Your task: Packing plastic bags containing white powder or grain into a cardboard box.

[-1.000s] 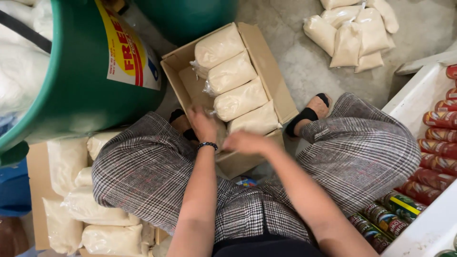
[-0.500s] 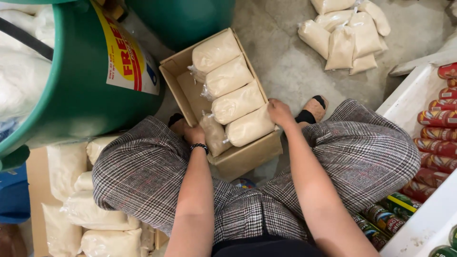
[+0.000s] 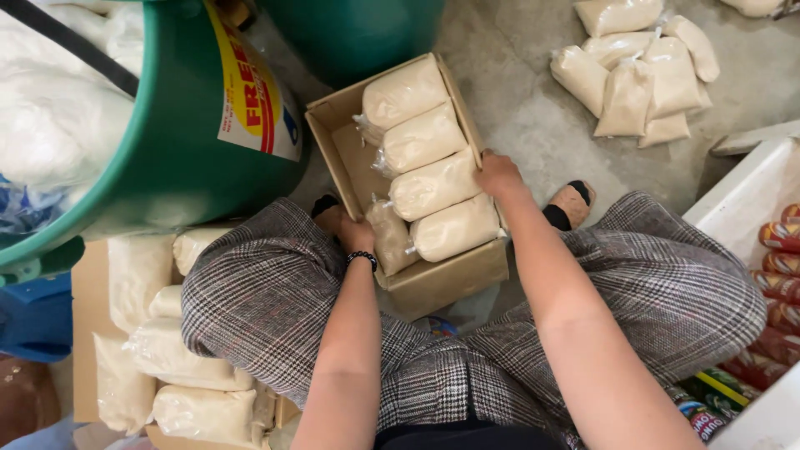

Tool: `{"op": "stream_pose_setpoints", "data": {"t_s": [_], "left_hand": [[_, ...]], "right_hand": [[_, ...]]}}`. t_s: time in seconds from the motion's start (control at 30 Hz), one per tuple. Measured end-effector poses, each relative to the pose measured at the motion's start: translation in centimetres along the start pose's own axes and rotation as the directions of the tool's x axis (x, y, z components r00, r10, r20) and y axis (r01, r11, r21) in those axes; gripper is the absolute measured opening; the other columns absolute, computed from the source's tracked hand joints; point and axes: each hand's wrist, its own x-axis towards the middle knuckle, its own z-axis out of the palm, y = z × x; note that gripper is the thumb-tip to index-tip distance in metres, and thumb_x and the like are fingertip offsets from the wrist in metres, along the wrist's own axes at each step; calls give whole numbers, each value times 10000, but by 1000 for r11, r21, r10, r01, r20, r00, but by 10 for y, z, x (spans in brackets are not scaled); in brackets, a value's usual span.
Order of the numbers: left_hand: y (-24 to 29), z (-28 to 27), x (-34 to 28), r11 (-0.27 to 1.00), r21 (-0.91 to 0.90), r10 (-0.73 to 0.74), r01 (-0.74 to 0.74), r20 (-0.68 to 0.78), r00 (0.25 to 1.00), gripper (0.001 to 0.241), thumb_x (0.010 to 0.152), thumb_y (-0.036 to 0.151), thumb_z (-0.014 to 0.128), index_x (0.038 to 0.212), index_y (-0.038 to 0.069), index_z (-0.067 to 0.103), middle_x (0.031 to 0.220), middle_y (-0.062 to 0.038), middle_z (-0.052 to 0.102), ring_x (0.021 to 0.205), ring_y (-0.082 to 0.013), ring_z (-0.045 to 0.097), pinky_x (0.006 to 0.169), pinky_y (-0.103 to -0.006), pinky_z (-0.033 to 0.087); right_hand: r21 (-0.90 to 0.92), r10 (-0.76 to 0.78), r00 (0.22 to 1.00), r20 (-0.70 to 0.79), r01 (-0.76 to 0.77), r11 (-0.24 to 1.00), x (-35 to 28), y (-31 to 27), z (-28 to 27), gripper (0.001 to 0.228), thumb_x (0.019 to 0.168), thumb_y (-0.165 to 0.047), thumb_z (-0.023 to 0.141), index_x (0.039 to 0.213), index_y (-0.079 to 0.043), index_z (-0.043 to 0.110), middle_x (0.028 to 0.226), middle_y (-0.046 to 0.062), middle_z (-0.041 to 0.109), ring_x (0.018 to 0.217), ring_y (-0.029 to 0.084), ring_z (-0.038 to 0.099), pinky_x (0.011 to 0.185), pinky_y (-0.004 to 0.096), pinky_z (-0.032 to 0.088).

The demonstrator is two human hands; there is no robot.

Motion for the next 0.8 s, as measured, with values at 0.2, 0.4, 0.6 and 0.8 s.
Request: {"op": "stream_pose_setpoints", "data": {"t_s": [0.2,0.4,0.6,0.8], "left_hand": [[26,-25,-12,994,-90,75,-66,93,993,406,908,99,623,1302,1,606,1137,-277,701,1069,-444,671,932,-502,534],[11,-9,-3,991,-93,103,-93,104,989,439,875,68,585,1312,32,598,1171,-265,692,1070,-456,660,901,-508,540],[23,-6,-10,997,70,-41,32,124,992,420,896,134,607,1310,66,605,1161,-269,693,1074,-459,669,927,-517,541],[38,1,-13,994,-61,94,-88,104,990,446,872,88,548,1314,102,608,1143,-247,708,1045,-456,678,903,-527,546]], "right_hand": [[-26,-44,999,27,45,999,35,26,35,457,990,-182,491,1409,3,501,1286,327,609,1161,490,605,977,529,512],[-84,-75,988,-132,65,994,3,15,39,395,1001,-121,433,1353,52,480,1175,358,658,1097,508,646,956,549,523],[-59,-74,986,-151,66,996,-17,16,36,329,987,-108,433,1272,40,503,1127,359,672,1066,521,657,939,561,528],[-14,-54,985,-163,53,999,-19,54,64,310,1019,-176,453,1238,37,506,1102,354,670,1050,524,650,924,578,517]]}}
